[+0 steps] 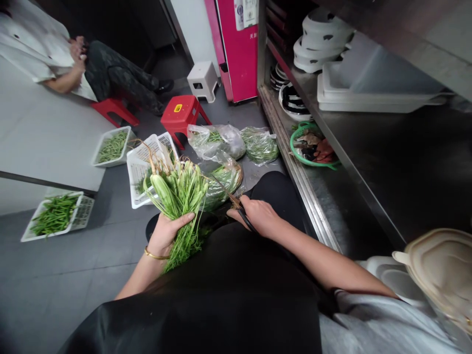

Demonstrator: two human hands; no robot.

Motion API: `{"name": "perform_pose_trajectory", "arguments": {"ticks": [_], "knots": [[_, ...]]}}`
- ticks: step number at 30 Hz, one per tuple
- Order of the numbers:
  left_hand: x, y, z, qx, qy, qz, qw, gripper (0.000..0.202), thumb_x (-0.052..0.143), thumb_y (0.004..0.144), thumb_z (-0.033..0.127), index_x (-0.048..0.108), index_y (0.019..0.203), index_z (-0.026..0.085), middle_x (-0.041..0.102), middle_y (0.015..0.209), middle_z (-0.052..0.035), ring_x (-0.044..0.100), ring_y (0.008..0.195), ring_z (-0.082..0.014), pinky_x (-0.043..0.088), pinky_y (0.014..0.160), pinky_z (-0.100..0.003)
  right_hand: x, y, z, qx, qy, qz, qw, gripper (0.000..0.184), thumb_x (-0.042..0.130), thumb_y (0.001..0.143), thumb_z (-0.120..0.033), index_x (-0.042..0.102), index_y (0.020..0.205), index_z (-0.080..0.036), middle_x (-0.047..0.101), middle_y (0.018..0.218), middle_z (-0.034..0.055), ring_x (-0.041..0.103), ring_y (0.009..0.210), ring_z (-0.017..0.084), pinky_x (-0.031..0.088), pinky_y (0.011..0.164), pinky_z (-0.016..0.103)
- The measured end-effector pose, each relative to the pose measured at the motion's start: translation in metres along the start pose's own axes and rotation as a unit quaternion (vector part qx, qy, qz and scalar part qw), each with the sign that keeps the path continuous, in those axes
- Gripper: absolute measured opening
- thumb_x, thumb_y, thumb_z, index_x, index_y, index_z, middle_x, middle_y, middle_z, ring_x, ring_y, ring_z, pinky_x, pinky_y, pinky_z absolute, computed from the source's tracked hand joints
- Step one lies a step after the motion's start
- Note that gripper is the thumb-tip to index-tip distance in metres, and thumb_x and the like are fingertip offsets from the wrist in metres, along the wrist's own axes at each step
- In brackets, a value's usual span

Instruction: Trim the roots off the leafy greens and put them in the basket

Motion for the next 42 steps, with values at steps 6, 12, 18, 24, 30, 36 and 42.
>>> {"name": "perform_pose_trajectory", "arguments": {"ticks": [6, 12, 18, 24, 30, 36, 42], "knots": [[0.004, -0.004, 0.000, 0.003, 0.039, -0.026, 0.999, 0.042, 0.082, 0.056, 0.022, 0.068, 0.095, 0.012, 0.073, 0.095, -0.0082, 0.068, 0.086, -0.0235, 0.054, 0.083, -0.034, -0.025, 0.010, -0.006, 0.019, -0.094, -0.041, 0.995, 0.057, 0.030, 0.085, -0.069, 0.048, 0.099, -0.018, 0.070, 0.083, 0.0121, 0.067, 0.079, 0.030, 0.038, 0.060, 0.031], [0.003, -0.003, -0.003, -0.003, 0.068, -0.038, 0.997, 0.039, 0.081, 0.056, 0.023, 0.068, 0.091, 0.011, 0.073, 0.091, -0.0089, 0.068, 0.081, -0.0235, 0.055, 0.080, -0.035, -0.031, 0.004, 0.013, -0.009, -0.132, -0.015, 0.991, 0.054, 0.029, 0.087, -0.067, 0.052, 0.093, -0.018, 0.070, 0.078, 0.0116, 0.067, 0.079, 0.030, 0.035, 0.057, 0.030], [0.005, 0.001, -0.004, 0.009, 0.079, -0.044, 0.996, 0.038, 0.081, 0.057, 0.024, 0.068, 0.091, 0.011, 0.073, 0.092, -0.0093, 0.068, 0.084, -0.0232, 0.054, 0.082, -0.035, -0.033, -0.014, 0.019, -0.008, -0.116, -0.003, 0.993, 0.041, 0.033, 0.090, -0.059, 0.048, 0.091, -0.021, 0.069, 0.074, 0.0067, 0.067, 0.072, 0.026, 0.029, 0.053, 0.029], [0.012, -0.002, 0.000, 0.014, 0.143, -0.049, 0.988, 0.037, 0.080, 0.058, 0.028, 0.068, 0.090, 0.011, 0.073, 0.092, -0.0093, 0.068, 0.083, -0.0237, 0.054, 0.082, -0.036, -0.036, -0.011, -0.006, -0.055, -0.104, -0.065, 0.991, 0.052, 0.030, 0.088, -0.065, 0.051, 0.094, -0.018, 0.070, 0.081, 0.0108, 0.067, 0.078, 0.029, 0.034, 0.057, 0.030], [0.012, -0.003, -0.001, 0.038, 0.182, -0.043, 0.982, 0.033, 0.079, 0.059, 0.029, 0.068, 0.084, 0.011, 0.073, 0.088, -0.0094, 0.068, 0.080, -0.0237, 0.053, 0.081, -0.037, -0.035, -0.006, -0.004, -0.038, -0.106, -0.081, 0.990, 0.054, 0.029, 0.088, -0.064, 0.053, 0.097, -0.017, 0.070, 0.085, 0.0142, 0.067, 0.081, 0.031, 0.041, 0.062, 0.033], [0.014, -0.003, 0.000, 0.050, 0.216, -0.043, 0.974, 0.033, 0.077, 0.060, 0.031, 0.067, 0.084, 0.011, 0.073, 0.090, -0.0101, 0.067, 0.082, -0.0243, 0.053, 0.083, -0.038, -0.036, -0.010, -0.001, -0.029, -0.120, -0.074, 0.990, 0.056, 0.026, 0.088, -0.066, 0.053, 0.096, -0.017, 0.070, 0.084, 0.0140, 0.067, 0.079, 0.032, 0.040, 0.061, 0.034], [0.013, -0.002, -0.002, 0.036, 0.202, -0.048, 0.978, 0.033, 0.078, 0.060, 0.031, 0.067, 0.084, 0.012, 0.073, 0.089, -0.0096, 0.068, 0.080, -0.0241, 0.054, 0.080, -0.037, -0.035, -0.010, 0.006, -0.035, -0.119, -0.049, 0.991, 0.053, 0.029, 0.087, -0.066, 0.053, 0.090, -0.019, 0.069, 0.077, 0.0113, 0.067, 0.077, 0.029, 0.036, 0.057, 0.031]]}}
Point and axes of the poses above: each hand's wrist, its own y-axis towards the middle knuckle, its own x-axis out of the palm, z = x × y, the point moved 3 cm from there along y, towards the middle knuckle
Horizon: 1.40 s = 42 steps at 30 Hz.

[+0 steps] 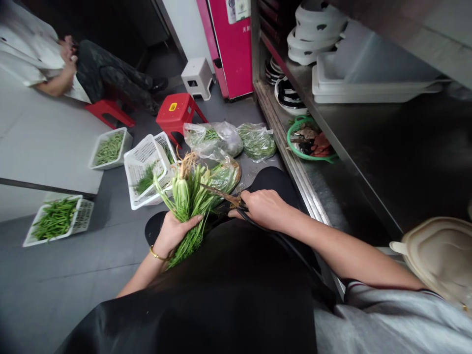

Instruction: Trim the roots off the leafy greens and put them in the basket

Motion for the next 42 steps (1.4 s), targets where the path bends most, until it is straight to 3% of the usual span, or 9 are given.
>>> {"name": "perform_pose_trajectory", "arguments": {"ticks": [4, 12, 17, 22, 26, 31, 34, 39, 42], "knots": [[-0.004, 0.001, -0.004, -0.002, -0.023, 0.010, 1.000, 0.036, 0.078, 0.060, 0.029, 0.067, 0.088, 0.011, 0.073, 0.092, -0.0100, 0.068, 0.083, -0.0238, 0.053, 0.083, -0.037, 0.003, -0.008, 0.011, 0.028, 0.014, 0.039, 0.999, 0.043, 0.033, 0.090, -0.060, 0.051, 0.089, -0.021, 0.069, 0.075, 0.0083, 0.067, 0.075, 0.027, 0.032, 0.055, 0.029], [-0.001, -0.002, -0.001, 0.017, 0.025, 0.003, 1.000, 0.035, 0.075, 0.062, 0.031, 0.066, 0.087, 0.009, 0.074, 0.091, -0.0114, 0.068, 0.082, -0.0248, 0.055, 0.081, -0.038, 0.004, -0.002, -0.002, 0.047, -0.024, -0.019, 0.998, 0.056, 0.025, 0.088, -0.066, 0.049, 0.097, -0.017, 0.069, 0.079, 0.0131, 0.068, 0.076, 0.030, 0.040, 0.060, 0.033], [-0.001, -0.003, -0.003, 0.028, 0.039, -0.001, 0.999, 0.033, 0.074, 0.063, 0.031, 0.066, 0.087, 0.010, 0.074, 0.092, -0.0117, 0.068, 0.082, -0.0246, 0.055, 0.081, -0.038, 0.003, -0.002, 0.003, 0.022, -0.036, -0.003, 0.999, 0.058, 0.024, 0.088, -0.067, 0.051, 0.095, -0.016, 0.069, 0.077, 0.0137, 0.068, 0.077, 0.032, 0.039, 0.058, 0.032], [-0.003, -0.001, -0.006, 0.025, 0.031, 0.006, 0.999, 0.033, 0.074, 0.063, 0.031, 0.065, 0.087, 0.010, 0.074, 0.092, -0.0120, 0.069, 0.082, -0.0245, 0.055, 0.080, -0.038, 0.000, -0.013, 0.017, 0.036, -0.018, 0.014, 0.999, 0.049, 0.030, 0.089, -0.062, 0.051, 0.092, -0.019, 0.069, 0.077, 0.0099, 0.068, 0.074, 0.028, 0.035, 0.055, 0.029], [0.000, -0.002, -0.005, 0.034, 0.051, 0.002, 0.998, 0.035, 0.074, 0.064, 0.033, 0.065, 0.088, 0.009, 0.073, 0.093, -0.0130, 0.068, 0.083, -0.0254, 0.054, 0.082, -0.039, -0.004, -0.012, 0.013, -0.002, 0.006, -0.013, 1.000, 0.044, 0.029, 0.091, -0.058, 0.052, 0.091, -0.020, 0.070, 0.083, 0.0099, 0.067, 0.079, 0.026, 0.037, 0.058, 0.029], [0.004, -0.005, -0.004, 0.032, 0.062, -0.005, 0.998, 0.036, 0.074, 0.063, 0.033, 0.066, 0.088, 0.009, 0.073, 0.094, -0.0139, 0.068, 0.086, -0.0265, 0.053, 0.085, -0.040, -0.006, -0.002, 0.004, -0.013, 0.018, -0.042, 0.999, 0.053, 0.026, 0.090, -0.062, 0.055, 0.091, -0.018, 0.070, 0.088, 0.0125, 0.067, 0.084, 0.029, 0.039, 0.061, 0.031], [0.003, -0.005, -0.006, 0.014, 0.030, -0.010, 0.999, 0.035, 0.077, 0.061, 0.031, 0.067, 0.087, 0.010, 0.073, 0.092, -0.0121, 0.068, 0.084, -0.0256, 0.053, 0.084, -0.040, -0.004, 0.000, 0.005, -0.014, 0.017, -0.026, 0.999, 0.053, 0.028, 0.089, -0.064, 0.056, 0.090, -0.019, 0.070, 0.086, 0.0119, 0.067, 0.084, 0.029, 0.038, 0.060, 0.031], [0.003, -0.005, -0.010, -0.047, -0.133, -0.021, 0.990, 0.040, 0.081, 0.057, 0.026, 0.068, 0.092, 0.013, 0.073, 0.093, -0.0087, 0.068, 0.084, -0.0232, 0.055, 0.081, -0.035, 0.002, -0.008, 0.013, -0.007, 0.006, 0.004, 1.000, 0.047, 0.034, 0.088, -0.063, 0.053, 0.086, -0.020, 0.070, 0.079, 0.0090, 0.067, 0.076, 0.027, 0.031, 0.054, 0.028], [0.004, -0.005, -0.012, -0.059, -0.174, -0.019, 0.983, 0.041, 0.082, 0.054, 0.023, 0.068, 0.092, 0.014, 0.073, 0.091, -0.0077, 0.069, 0.082, -0.0228, 0.056, 0.078, -0.033, 0.002, -0.014, 0.016, 0.007, 0.020, 0.025, 0.999, 0.042, 0.038, 0.088, -0.060, 0.050, 0.082, -0.021, 0.068, 0.073, 0.0073, 0.067, 0.073, 0.026, 0.027, 0.051, 0.027]]}}
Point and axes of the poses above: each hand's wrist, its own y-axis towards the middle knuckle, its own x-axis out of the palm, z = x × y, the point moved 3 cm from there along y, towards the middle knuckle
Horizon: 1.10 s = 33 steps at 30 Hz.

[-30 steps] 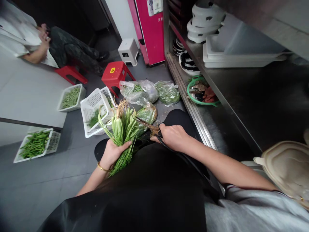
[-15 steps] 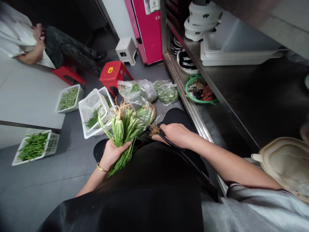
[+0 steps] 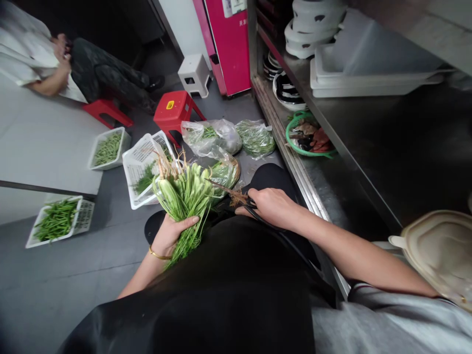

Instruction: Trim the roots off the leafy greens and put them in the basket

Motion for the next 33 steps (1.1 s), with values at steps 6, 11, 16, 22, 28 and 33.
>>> {"name": "perform_pose_trajectory", "arguments": {"ticks": [6, 11, 16, 22, 28, 33], "knots": [[0.002, -0.001, 0.002, 0.015, 0.068, -0.005, 0.998, 0.037, 0.082, 0.055, 0.025, 0.067, 0.087, 0.013, 0.073, 0.084, -0.0060, 0.068, 0.074, -0.0220, 0.057, 0.073, -0.034, -0.019, -0.006, -0.007, -0.018, 0.027, 0.021, 0.999, 0.032, 0.041, 0.089, -0.052, 0.047, 0.083, -0.022, 0.067, 0.071, 0.0052, 0.066, 0.070, 0.023, 0.028, 0.052, 0.026], [0.003, 0.000, 0.001, 0.034, 0.120, -0.020, 0.992, 0.038, 0.080, 0.059, 0.028, 0.068, 0.091, 0.011, 0.073, 0.093, -0.0094, 0.067, 0.085, -0.0247, 0.053, 0.085, -0.038, -0.025, -0.001, -0.016, -0.027, -0.031, -0.042, 0.998, 0.047, 0.031, 0.089, -0.062, 0.051, 0.091, -0.019, 0.069, 0.078, 0.0111, 0.067, 0.076, 0.029, 0.035, 0.056, 0.030], [0.002, 0.000, 0.001, 0.060, 0.179, -0.028, 0.982, 0.033, 0.077, 0.063, 0.030, 0.068, 0.089, 0.011, 0.073, 0.090, -0.0097, 0.067, 0.087, -0.0250, 0.053, 0.086, -0.038, -0.024, 0.007, -0.011, -0.002, -0.064, -0.063, 0.996, 0.061, 0.024, 0.086, -0.068, 0.054, 0.096, -0.015, 0.069, 0.081, 0.0152, 0.067, 0.079, 0.032, 0.042, 0.061, 0.035], [0.002, 0.002, -0.002, 0.068, 0.227, -0.049, 0.970, 0.034, 0.076, 0.063, 0.030, 0.068, 0.090, 0.011, 0.073, 0.092, -0.0102, 0.068, 0.085, -0.0262, 0.053, 0.085, -0.041, -0.034, 0.013, -0.007, -0.006, -0.115, -0.082, 0.990, 0.069, 0.023, 0.085, -0.070, 0.057, 0.100, -0.011, 0.069, 0.078, 0.0181, 0.067, 0.081, 0.032, 0.043, 0.062, 0.035], [0.004, 0.000, -0.005, -0.010, 0.094, -0.121, 0.988, 0.045, 0.080, 0.058, 0.025, 0.066, 0.100, 0.015, 0.072, 0.101, -0.0109, 0.067, 0.093, -0.0280, 0.052, 0.088, -0.043, -0.036, 0.013, 0.008, -0.058, -0.070, -0.106, 0.990, 0.061, 0.028, 0.085, -0.069, 0.060, 0.088, -0.017, 0.068, 0.075, 0.0119, 0.067, 0.077, 0.027, 0.037, 0.057, 0.029], [-0.001, 0.003, -0.010, -0.032, 0.054, -0.154, 0.986, 0.048, 0.080, 0.055, 0.025, 0.067, 0.100, 0.016, 0.071, 0.103, -0.0110, 0.065, 0.096, -0.0286, 0.052, 0.090, -0.041, -0.025, 0.009, 0.019, -0.059, -0.063, -0.097, 0.992, 0.056, 0.032, 0.086, -0.067, 0.059, 0.085, -0.018, 0.067, 0.071, 0.0094, 0.066, 0.072, 0.025, 0.031, 0.052, 0.027]]}}
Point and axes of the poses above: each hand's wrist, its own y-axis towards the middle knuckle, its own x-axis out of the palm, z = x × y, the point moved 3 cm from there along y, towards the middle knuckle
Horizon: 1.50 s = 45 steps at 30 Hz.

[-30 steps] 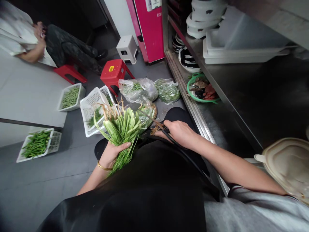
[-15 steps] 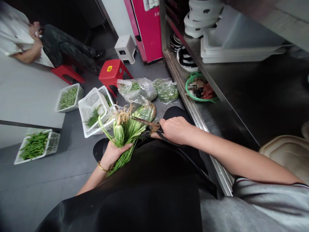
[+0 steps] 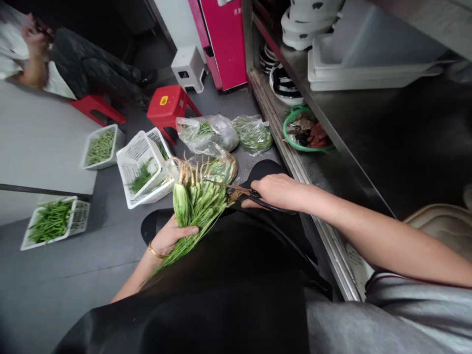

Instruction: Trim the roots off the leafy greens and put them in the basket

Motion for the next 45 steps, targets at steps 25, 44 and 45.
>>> {"name": "perform_pose_trajectory", "arguments": {"ticks": [25, 44, 45], "knots": [[0.006, 0.001, -0.002, -0.019, 0.017, 0.016, 1.000, 0.044, 0.080, 0.057, 0.025, 0.067, 0.098, 0.018, 0.072, 0.101, -0.0101, 0.067, 0.095, -0.0286, 0.052, 0.090, -0.045, 0.001, -0.002, -0.024, 0.038, -0.011, -0.017, 0.999, 0.063, 0.025, 0.086, -0.069, 0.056, 0.096, -0.015, 0.069, 0.077, 0.0152, 0.068, 0.079, 0.031, 0.041, 0.060, 0.034], [0.008, 0.000, -0.003, -0.002, 0.009, 0.037, 0.999, 0.041, 0.079, 0.059, 0.024, 0.067, 0.097, 0.017, 0.072, 0.100, -0.0075, 0.067, 0.094, -0.0272, 0.053, 0.090, -0.041, 0.014, -0.006, -0.028, 0.047, -0.024, 0.004, 0.999, 0.062, 0.024, 0.088, -0.066, 0.056, 0.097, -0.014, 0.069, 0.075, 0.0151, 0.068, 0.076, 0.032, 0.043, 0.059, 0.034], [0.008, 0.000, -0.003, -0.001, 0.011, 0.034, 0.999, 0.039, 0.078, 0.060, 0.024, 0.067, 0.096, 0.017, 0.072, 0.099, -0.0064, 0.066, 0.094, -0.0270, 0.053, 0.089, -0.040, 0.013, -0.007, -0.027, 0.050, -0.024, -0.001, 0.998, 0.063, 0.023, 0.088, -0.066, 0.056, 0.097, -0.013, 0.069, 0.075, 0.0156, 0.068, 0.076, 0.032, 0.043, 0.059, 0.035]]}}
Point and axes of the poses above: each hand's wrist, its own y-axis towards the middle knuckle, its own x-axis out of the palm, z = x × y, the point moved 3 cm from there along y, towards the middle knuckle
